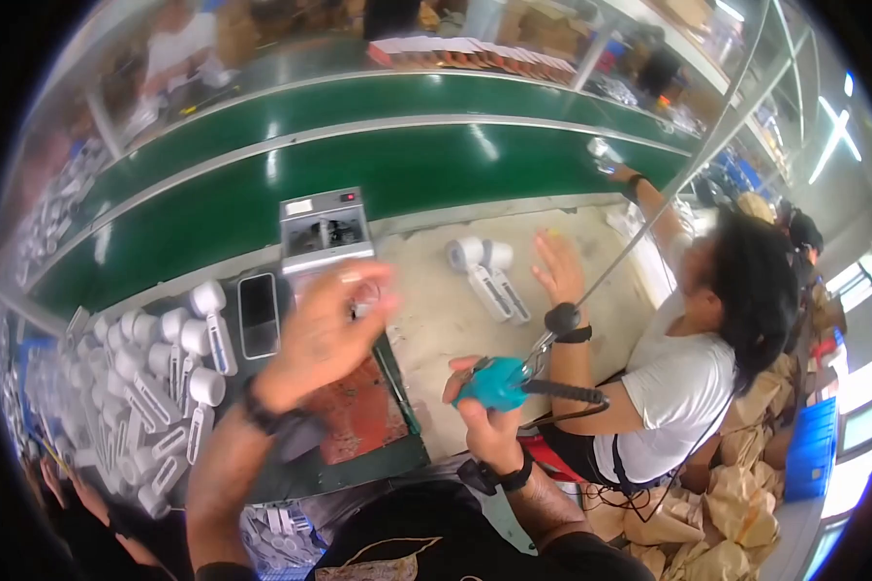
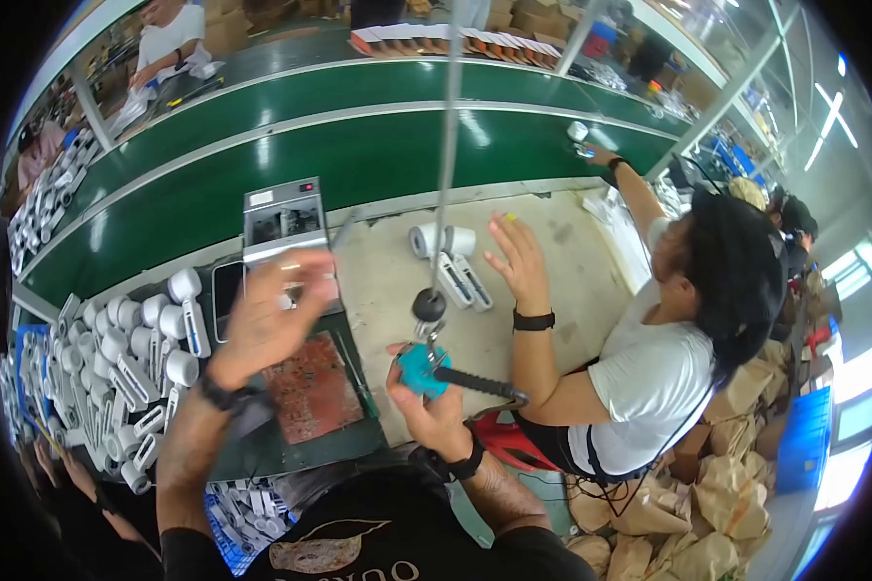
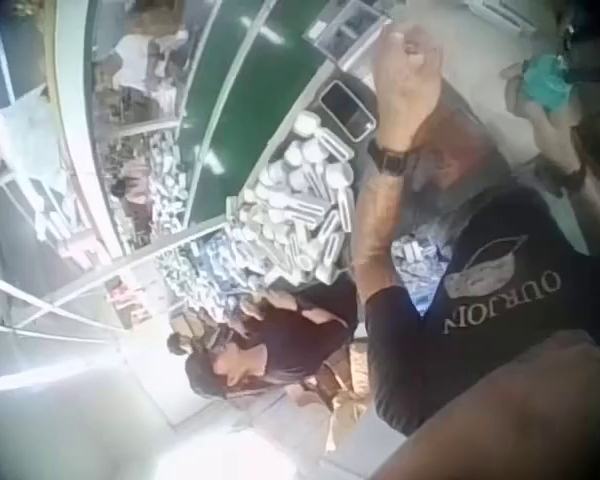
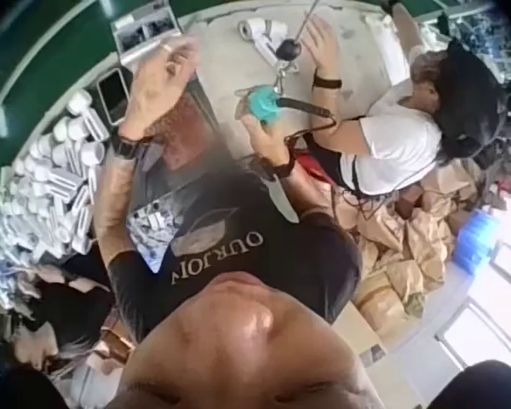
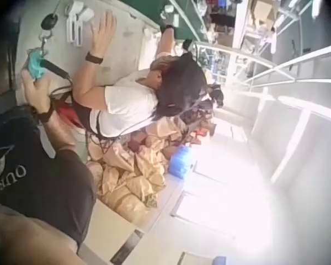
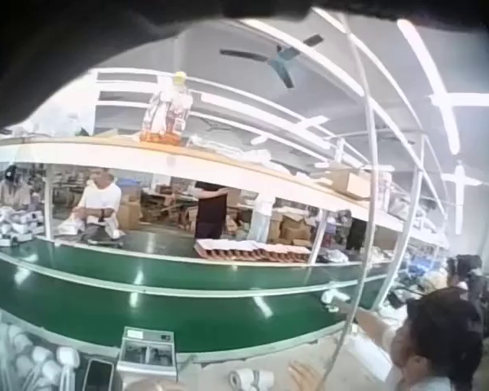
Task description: Assembling handheld electronic devices using an electric screwdriver on an assembly line.
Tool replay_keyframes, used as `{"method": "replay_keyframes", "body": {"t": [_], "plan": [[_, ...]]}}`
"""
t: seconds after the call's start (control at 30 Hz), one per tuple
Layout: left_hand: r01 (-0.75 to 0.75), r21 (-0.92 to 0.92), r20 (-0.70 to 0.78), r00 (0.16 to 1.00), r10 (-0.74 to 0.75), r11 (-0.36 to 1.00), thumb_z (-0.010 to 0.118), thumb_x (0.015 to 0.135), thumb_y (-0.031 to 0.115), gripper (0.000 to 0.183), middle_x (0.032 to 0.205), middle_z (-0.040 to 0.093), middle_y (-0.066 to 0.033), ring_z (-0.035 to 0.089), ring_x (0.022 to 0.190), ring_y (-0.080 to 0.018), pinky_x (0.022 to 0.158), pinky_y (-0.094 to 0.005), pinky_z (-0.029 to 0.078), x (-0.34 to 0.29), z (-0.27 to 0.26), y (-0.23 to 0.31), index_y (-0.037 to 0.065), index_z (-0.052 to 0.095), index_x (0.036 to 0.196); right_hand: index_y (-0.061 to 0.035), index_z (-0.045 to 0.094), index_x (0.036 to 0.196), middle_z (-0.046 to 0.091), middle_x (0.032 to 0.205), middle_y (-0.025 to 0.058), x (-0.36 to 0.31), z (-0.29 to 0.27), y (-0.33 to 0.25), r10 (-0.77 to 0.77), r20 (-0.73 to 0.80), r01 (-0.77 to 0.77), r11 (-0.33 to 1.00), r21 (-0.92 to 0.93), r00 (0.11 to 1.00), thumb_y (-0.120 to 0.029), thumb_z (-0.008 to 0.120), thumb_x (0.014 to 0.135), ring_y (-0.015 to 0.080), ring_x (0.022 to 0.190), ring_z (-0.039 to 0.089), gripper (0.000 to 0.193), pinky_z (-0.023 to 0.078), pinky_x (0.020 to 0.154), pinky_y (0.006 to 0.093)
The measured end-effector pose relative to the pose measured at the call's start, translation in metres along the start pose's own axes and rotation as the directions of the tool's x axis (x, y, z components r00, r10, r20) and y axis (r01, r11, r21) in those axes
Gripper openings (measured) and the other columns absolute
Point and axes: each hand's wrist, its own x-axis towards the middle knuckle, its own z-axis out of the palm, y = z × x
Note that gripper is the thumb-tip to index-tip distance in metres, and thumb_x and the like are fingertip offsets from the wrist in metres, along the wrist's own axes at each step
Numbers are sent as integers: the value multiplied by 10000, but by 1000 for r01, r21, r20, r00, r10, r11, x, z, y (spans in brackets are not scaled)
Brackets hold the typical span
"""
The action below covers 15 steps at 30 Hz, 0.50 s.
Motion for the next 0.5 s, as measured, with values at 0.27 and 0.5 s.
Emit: {"method": "replay_keyframes", "body": {"t": [0.27,0.5], "plan": [[199,470,157,940,-303,860,639,894,538,517,894,715,-184,693,893,-364,762,-454,541,83,198,-19,27,712,870,45,539,1249,621,912,91,-43,-76,-30,125,23,-121,986,-113,992,-449,701,912,138,804,566,620,434,699,284],[379,406,-64,919,-388,831,631,805,731,785,899,695,-231,665,918,-395,860,-442,530,70,221,-45,-18,705,1027,47,552,1200,622,865,84,-25,-64,-23,82,-3,-82,995,-57,997,-543,712,888,154,765,586,687,431,676,285]]}}
